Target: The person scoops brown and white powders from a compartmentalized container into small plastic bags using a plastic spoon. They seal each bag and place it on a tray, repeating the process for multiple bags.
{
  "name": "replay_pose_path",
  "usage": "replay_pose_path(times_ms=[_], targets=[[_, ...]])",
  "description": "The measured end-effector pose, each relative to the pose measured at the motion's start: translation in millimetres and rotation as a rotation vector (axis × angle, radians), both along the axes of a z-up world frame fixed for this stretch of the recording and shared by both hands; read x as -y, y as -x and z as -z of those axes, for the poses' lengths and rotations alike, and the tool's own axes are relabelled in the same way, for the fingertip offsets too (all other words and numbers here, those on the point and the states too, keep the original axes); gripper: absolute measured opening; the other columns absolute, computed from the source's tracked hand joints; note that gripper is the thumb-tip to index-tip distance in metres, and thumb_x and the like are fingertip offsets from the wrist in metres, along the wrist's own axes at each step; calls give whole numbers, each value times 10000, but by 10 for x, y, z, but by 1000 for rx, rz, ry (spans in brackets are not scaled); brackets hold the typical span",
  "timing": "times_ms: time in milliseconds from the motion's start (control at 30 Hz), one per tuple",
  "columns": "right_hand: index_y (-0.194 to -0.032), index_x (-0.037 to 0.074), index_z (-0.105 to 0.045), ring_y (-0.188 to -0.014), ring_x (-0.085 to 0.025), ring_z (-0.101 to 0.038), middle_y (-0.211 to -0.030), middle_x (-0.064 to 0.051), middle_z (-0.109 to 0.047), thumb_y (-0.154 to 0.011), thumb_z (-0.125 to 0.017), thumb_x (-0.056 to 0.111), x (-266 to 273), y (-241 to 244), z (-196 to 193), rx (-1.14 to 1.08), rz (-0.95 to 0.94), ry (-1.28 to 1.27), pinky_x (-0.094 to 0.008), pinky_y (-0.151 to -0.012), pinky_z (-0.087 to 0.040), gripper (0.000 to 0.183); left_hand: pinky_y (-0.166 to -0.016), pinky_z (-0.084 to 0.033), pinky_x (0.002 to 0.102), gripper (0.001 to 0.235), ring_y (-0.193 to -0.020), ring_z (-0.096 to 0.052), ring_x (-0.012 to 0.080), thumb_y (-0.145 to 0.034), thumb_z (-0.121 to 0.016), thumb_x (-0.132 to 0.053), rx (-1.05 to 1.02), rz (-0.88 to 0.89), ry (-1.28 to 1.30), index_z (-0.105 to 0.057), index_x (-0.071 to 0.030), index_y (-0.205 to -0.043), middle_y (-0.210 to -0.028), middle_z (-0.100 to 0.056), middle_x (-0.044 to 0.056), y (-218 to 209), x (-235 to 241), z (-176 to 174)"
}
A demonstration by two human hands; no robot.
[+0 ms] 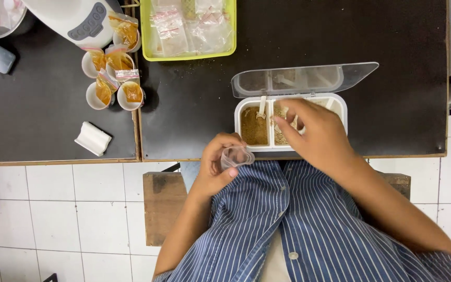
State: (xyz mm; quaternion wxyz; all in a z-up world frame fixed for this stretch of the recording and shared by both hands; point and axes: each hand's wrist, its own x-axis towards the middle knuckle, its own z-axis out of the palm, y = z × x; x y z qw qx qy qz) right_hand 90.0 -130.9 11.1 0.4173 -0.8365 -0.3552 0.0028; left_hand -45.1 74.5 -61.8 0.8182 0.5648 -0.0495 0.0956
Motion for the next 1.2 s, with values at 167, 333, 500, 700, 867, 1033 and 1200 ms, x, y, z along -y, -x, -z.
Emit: replay_pose_path(times_ms=[167,333,500,700,867,1033,1200], targets=[[-1094,17,-772,-601,-250,-662,-662,-57,-651,-950,-787,130,-282,-160,207,174,43,183,-355,-598,-532,184,-809,-491,324,533,-911,-571,190,-788,-832,-312,-15,-36,-24,-662,51,-1139,-1032,-625,144,48,-30,-77],[-1032,54,-796,-567,-223,-631,-620,-43,-625,-940,-801,128,-391,-172,247,143,55,234,-323,-584,-517,119,-831,-488,347,512,-912,-579,203,-774,-858,-302,4,-58,-60,-700,39,-1122,-990,-651,134,51,-52,-94],[-1013,25,-801,-519,-232,-618,-575,-46,-603,-919,-829,140,-415,-164,315,153,97,213,-325,-533,-512,152,-838,-471,334,424,-920,-565,177,-819,-834,-228,24,-139,-125,-690,-2,-1148,-956,-646,98,-37,-97,-46],[-976,62,-796,-489,-203,-590,-547,-10,-555,-913,-842,145,-479,-147,448,213,146,194,-292,-532,-506,114,-891,-490,351,387,-958,-616,186,-851,-821,-181,40,-182,-169,-696,-18,-1180,-981,-691,108,-270,-112,3],[-954,36,-762,-530,-241,-613,-579,-43,-582,-905,-785,55,-399,-142,283,5,128,128,-325,-541,-501,58,-929,-504,366,407,-973,-669,198,-884,-805,-204,-23,-161,-66,-673,-3,-1213,-975,-726,152,-273,-125,212],[-911,-5,-745,-490,-227,-571,-565,-82,-597,-877,-734,-17,-274,-9,115,-220,102,145,-339,-516,-470,38,-945,-521,363,437,-985,-694,197,-869,-820,-209,-45,-142,-4,-665,11,-1213,-989,-746,165,-282,-118,245],[-810,13,-756,-449,-193,-534,-499,-89,-601,-852,-676,7,-238,133,60,-530,107,231,-324,-477,-426,90,-985,-507,356,456,-1050,-665,181,-848,-854,-243,-36,-162,-28,-692,-10,-1205,-1055,-732,129,-270,-81,297]])
